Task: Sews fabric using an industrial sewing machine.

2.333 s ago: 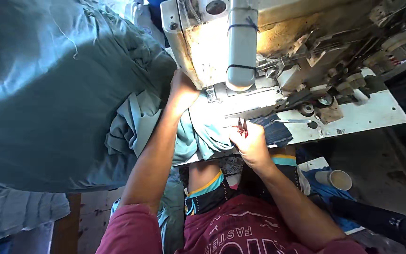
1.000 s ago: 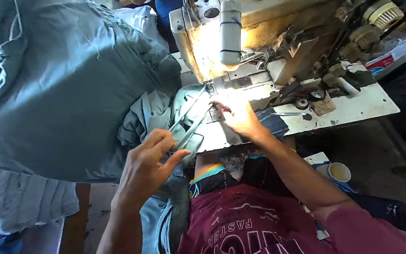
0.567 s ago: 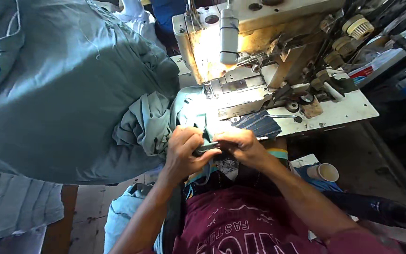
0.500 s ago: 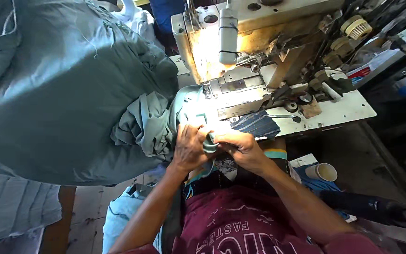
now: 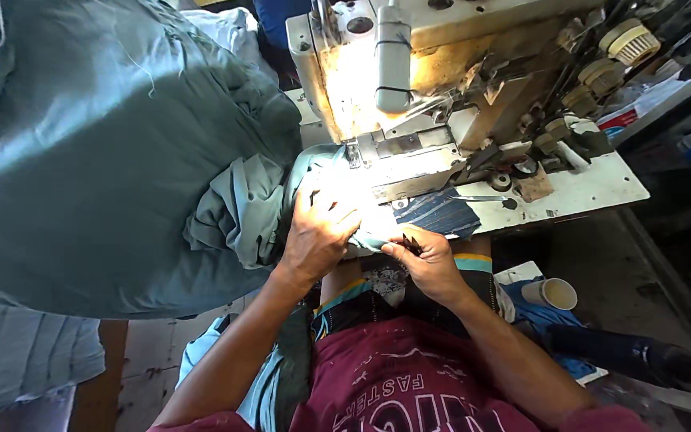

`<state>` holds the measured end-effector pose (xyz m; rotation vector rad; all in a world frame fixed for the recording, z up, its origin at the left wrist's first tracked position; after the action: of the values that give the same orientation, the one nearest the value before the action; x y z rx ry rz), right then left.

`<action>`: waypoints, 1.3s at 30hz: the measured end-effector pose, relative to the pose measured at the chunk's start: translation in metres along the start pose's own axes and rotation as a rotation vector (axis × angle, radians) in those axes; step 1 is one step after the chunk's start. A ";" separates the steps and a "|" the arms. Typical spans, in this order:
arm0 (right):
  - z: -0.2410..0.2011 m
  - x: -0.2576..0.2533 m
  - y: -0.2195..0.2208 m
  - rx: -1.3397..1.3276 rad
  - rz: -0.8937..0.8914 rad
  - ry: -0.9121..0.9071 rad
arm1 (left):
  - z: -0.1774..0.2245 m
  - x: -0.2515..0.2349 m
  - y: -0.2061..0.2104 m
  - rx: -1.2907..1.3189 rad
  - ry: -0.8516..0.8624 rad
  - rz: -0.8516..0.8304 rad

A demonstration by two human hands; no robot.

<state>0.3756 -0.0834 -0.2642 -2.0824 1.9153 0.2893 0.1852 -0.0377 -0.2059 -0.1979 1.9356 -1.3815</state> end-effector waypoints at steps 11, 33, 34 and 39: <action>0.012 -0.040 0.009 0.005 0.074 0.075 | -0.032 -0.018 -0.003 -0.031 0.012 -0.038; -0.019 -0.059 0.006 0.002 0.069 -0.084 | -0.033 -0.012 0.030 0.033 -0.161 0.310; -0.016 -0.058 0.006 -0.005 0.067 -0.065 | -0.033 -0.011 0.027 0.041 -0.134 0.292; 0.005 -0.049 0.006 -0.067 0.064 -0.001 | -0.031 -0.006 0.020 0.060 -0.046 0.216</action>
<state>0.3652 -0.0361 -0.2528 -2.0641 2.0011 0.3733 0.1756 -0.0026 -0.2158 0.0084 1.8170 -1.2784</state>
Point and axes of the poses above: each hand's wrist, its own x-axis away from the middle knuckle, its own y-axis out of the palm, z = x × y, the point moved 4 cm from there along -x, towards the middle knuckle, and after that the axes turned 3 degrees about y, right-handed, at the moved point
